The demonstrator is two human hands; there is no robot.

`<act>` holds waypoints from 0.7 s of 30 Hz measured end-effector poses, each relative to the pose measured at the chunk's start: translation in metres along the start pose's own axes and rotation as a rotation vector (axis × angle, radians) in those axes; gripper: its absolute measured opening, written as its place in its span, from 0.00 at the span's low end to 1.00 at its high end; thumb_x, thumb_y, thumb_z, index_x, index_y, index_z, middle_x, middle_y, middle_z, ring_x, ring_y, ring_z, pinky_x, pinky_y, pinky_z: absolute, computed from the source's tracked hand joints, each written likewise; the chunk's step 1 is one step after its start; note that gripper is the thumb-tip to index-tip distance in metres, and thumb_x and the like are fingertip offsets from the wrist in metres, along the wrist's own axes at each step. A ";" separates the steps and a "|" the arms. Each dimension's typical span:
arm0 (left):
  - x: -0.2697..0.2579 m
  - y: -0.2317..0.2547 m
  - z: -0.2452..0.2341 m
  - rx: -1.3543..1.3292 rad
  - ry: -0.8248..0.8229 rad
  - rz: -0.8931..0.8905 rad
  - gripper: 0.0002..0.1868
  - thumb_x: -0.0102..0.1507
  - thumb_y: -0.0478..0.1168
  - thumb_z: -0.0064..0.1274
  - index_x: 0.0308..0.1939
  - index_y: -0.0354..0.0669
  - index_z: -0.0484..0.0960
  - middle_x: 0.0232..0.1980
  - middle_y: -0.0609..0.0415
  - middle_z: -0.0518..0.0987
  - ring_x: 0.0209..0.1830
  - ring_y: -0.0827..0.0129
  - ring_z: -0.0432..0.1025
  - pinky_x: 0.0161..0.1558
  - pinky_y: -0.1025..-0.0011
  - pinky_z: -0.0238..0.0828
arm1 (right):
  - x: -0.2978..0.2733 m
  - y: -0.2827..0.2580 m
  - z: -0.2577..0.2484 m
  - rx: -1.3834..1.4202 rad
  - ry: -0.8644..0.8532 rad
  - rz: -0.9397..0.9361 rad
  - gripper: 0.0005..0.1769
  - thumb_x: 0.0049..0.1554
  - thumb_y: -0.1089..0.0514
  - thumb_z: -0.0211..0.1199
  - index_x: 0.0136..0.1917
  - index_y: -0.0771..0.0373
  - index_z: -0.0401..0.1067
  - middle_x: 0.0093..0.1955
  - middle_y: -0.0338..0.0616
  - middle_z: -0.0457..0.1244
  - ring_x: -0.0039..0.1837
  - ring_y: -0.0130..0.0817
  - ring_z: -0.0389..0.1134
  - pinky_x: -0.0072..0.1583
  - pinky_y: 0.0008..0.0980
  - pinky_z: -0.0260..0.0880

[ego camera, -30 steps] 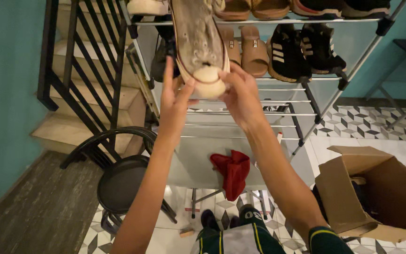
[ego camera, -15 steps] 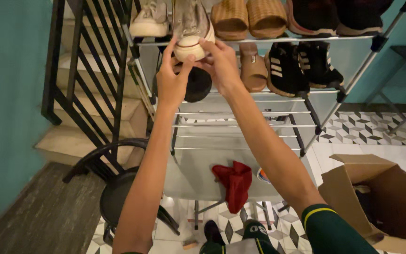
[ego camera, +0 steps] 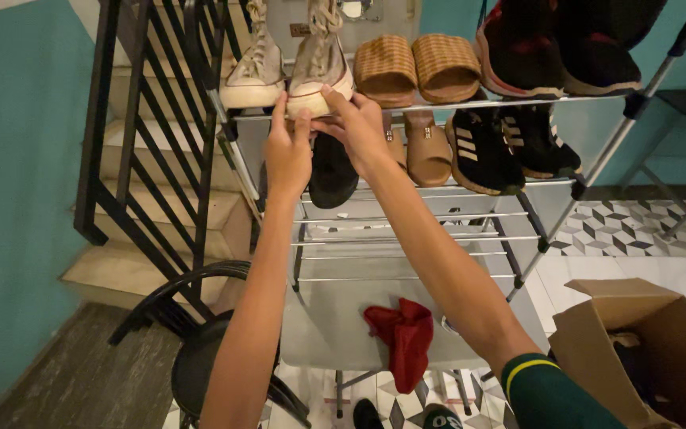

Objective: The person cleans a pair of beige canvas sneakers using a red cloth and a spray bottle. They wipe the upper fabric, laces, and rubber toe cap, then spray and scrub the sole with a brush. The cleaned shoes are placed back on a metal shoe rack.

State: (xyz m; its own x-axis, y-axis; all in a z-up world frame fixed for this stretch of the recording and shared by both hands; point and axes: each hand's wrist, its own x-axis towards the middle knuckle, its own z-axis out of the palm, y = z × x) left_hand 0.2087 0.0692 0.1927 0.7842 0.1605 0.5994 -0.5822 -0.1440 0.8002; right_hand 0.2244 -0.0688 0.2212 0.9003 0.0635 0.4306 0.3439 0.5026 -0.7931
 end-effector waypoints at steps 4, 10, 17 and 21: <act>0.006 0.002 -0.002 0.054 0.042 0.078 0.29 0.72 0.54 0.44 0.73 0.42 0.68 0.44 0.50 0.85 0.41 0.65 0.80 0.45 0.68 0.75 | -0.004 -0.008 -0.006 -0.099 0.031 0.098 0.25 0.60 0.53 0.67 0.59 0.77 0.68 0.51 0.53 0.69 0.48 0.39 0.76 0.52 0.34 0.80; -0.001 -0.009 0.003 0.136 0.097 0.108 0.28 0.73 0.53 0.44 0.73 0.42 0.68 0.47 0.42 0.82 0.45 0.58 0.77 0.50 0.64 0.73 | -0.019 -0.001 -0.010 -0.216 0.099 0.035 0.24 0.58 0.55 0.68 0.62 0.71 0.71 0.48 0.44 0.68 0.42 0.33 0.73 0.45 0.31 0.79; -0.008 -0.011 0.016 0.197 0.180 0.196 0.29 0.74 0.57 0.44 0.73 0.43 0.68 0.58 0.43 0.79 0.54 0.56 0.76 0.56 0.62 0.72 | -0.033 0.029 -0.019 -0.429 0.144 -0.375 0.30 0.60 0.66 0.67 0.73 0.71 0.64 0.59 0.44 0.67 0.54 0.29 0.72 0.48 0.29 0.82; -0.016 -0.008 0.026 0.246 0.230 0.183 0.30 0.73 0.57 0.43 0.73 0.45 0.67 0.59 0.45 0.77 0.56 0.54 0.75 0.56 0.60 0.70 | -0.039 0.040 -0.031 -0.547 0.106 -0.479 0.32 0.60 0.71 0.62 0.76 0.67 0.61 0.66 0.49 0.60 0.59 0.32 0.71 0.48 0.27 0.78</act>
State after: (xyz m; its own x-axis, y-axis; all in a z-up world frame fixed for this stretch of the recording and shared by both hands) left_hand 0.2057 0.0424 0.1764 0.5875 0.3213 0.7427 -0.6170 -0.4160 0.6680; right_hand 0.2115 -0.0782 0.1597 0.6293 -0.1525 0.7621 0.7653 -0.0495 -0.6418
